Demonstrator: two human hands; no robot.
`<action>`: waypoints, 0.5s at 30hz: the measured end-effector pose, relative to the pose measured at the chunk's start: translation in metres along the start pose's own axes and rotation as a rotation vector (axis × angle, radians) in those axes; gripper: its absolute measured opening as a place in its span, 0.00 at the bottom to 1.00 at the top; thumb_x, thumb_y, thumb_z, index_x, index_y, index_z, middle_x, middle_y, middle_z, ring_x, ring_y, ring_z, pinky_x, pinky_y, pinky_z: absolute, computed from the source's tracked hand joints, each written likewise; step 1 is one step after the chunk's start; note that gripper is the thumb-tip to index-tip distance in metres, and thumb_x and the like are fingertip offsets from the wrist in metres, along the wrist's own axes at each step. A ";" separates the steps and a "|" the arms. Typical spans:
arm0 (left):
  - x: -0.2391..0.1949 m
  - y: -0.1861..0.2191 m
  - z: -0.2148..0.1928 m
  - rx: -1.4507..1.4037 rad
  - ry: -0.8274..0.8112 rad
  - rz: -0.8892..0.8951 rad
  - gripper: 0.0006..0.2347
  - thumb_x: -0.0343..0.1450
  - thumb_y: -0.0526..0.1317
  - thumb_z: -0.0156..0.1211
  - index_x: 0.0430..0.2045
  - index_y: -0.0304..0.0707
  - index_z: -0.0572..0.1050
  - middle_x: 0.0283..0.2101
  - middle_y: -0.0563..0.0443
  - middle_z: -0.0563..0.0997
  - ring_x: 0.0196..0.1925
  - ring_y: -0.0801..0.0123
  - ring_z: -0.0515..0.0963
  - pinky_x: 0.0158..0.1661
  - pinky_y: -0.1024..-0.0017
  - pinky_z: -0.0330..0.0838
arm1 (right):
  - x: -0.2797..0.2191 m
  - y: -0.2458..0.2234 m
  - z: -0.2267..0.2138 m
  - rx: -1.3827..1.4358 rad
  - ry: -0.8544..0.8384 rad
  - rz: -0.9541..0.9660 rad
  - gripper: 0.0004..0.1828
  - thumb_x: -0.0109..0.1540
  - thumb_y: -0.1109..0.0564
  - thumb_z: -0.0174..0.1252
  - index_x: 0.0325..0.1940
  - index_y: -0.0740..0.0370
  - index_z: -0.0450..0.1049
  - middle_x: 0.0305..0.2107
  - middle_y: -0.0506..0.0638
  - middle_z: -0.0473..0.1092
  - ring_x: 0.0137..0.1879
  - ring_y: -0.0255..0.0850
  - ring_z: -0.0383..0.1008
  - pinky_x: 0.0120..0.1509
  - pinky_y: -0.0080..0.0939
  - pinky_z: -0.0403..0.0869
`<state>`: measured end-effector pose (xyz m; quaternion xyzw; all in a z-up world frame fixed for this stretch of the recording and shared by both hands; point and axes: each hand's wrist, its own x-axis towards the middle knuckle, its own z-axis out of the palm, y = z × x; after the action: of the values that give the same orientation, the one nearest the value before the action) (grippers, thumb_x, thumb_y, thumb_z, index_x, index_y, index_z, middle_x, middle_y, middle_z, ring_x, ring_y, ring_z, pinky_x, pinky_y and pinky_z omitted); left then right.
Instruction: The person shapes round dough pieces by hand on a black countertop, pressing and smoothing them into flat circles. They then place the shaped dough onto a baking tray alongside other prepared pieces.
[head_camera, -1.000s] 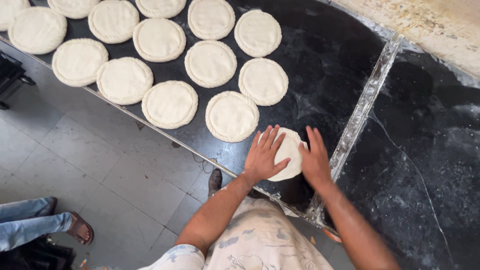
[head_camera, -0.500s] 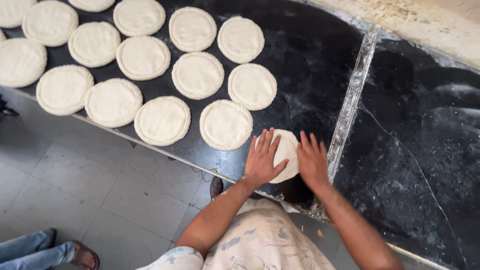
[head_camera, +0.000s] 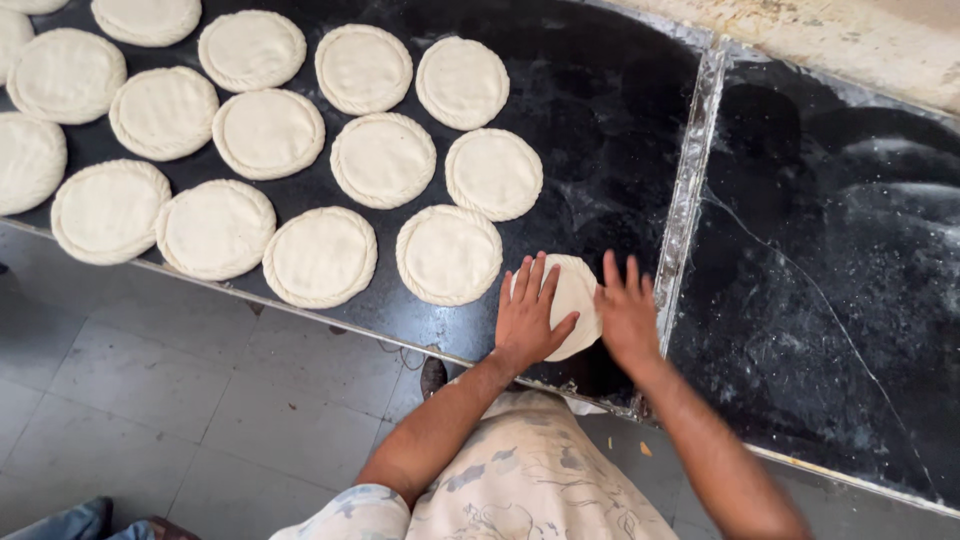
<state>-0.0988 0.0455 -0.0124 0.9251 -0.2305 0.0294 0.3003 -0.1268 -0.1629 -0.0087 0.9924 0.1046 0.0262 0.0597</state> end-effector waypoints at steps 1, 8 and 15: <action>0.005 -0.001 0.000 -0.005 0.014 0.006 0.37 0.70 0.58 0.57 0.70 0.34 0.57 0.77 0.35 0.51 0.79 0.45 0.47 0.71 0.44 0.40 | -0.005 -0.005 0.002 -0.082 0.138 -0.053 0.21 0.64 0.55 0.59 0.61 0.55 0.80 0.79 0.55 0.47 0.80 0.66 0.49 0.78 0.66 0.56; 0.014 -0.012 -0.001 0.108 -0.048 0.093 0.38 0.71 0.61 0.53 0.70 0.32 0.58 0.76 0.31 0.50 0.78 0.44 0.48 0.72 0.44 0.41 | 0.027 0.018 -0.026 0.351 -0.048 0.188 0.15 0.59 0.56 0.60 0.49 0.56 0.82 0.76 0.61 0.43 0.78 0.69 0.48 0.73 0.62 0.59; 0.015 -0.021 -0.003 0.077 -0.050 0.206 0.36 0.72 0.60 0.52 0.69 0.32 0.59 0.77 0.33 0.51 0.79 0.47 0.48 0.72 0.46 0.41 | -0.018 -0.021 0.008 -0.052 0.002 0.111 0.23 0.58 0.59 0.59 0.59 0.59 0.80 0.77 0.56 0.46 0.81 0.59 0.48 0.79 0.60 0.57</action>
<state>-0.0757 0.0562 -0.0187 0.9079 -0.3303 0.0457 0.2539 -0.1487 -0.1470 -0.0198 0.9947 0.0489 0.0329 0.0838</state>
